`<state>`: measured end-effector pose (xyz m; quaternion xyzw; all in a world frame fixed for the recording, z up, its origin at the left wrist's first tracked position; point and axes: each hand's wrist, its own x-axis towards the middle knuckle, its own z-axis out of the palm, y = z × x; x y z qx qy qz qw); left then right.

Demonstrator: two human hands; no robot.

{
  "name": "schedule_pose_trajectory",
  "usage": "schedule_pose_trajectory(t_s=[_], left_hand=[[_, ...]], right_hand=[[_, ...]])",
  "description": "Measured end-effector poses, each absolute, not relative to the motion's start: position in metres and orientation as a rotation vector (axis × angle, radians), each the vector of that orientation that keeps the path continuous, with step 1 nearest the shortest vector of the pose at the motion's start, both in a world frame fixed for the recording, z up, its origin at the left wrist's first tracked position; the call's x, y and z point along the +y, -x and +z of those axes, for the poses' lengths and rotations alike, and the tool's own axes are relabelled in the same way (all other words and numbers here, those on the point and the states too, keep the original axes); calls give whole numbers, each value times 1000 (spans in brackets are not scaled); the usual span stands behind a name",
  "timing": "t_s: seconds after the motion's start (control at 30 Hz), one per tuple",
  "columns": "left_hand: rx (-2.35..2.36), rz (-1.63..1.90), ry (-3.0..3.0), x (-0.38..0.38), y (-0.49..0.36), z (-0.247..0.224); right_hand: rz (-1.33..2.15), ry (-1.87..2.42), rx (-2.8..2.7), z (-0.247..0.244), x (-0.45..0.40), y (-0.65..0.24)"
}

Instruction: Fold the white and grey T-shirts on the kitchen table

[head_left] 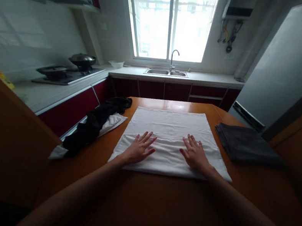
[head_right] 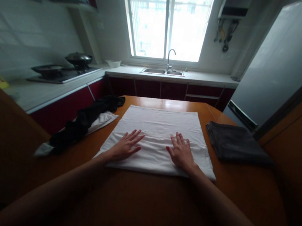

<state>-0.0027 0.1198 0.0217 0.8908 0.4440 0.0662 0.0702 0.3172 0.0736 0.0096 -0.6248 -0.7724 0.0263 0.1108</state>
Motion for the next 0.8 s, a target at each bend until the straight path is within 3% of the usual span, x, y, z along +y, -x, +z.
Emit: schedule_pose_trajectory(t_s=[0.13, 0.27, 0.37, 0.5, 0.67, 0.8], left_hand=[[1140, 310, -2781, 85, 65, 34], [1043, 149, -2792, 48, 121, 29], [1069, 111, -2791, 39, 134, 24], [1126, 324, -2827, 40, 141, 25], [1503, 654, -2549, 27, 164, 18], [1670, 638, -2246, 15, 164, 11]], right_hand=[[-37, 1601, -2345, 9, 23, -362], [106, 1548, -2476, -6, -20, -408], [185, 1570, -2521, -10, -28, -421], [98, 1533, -2499, 0, -28, -433], [-17, 1771, -2037, 11, -52, -465], [196, 1950, -1695, 10, -70, -466]])
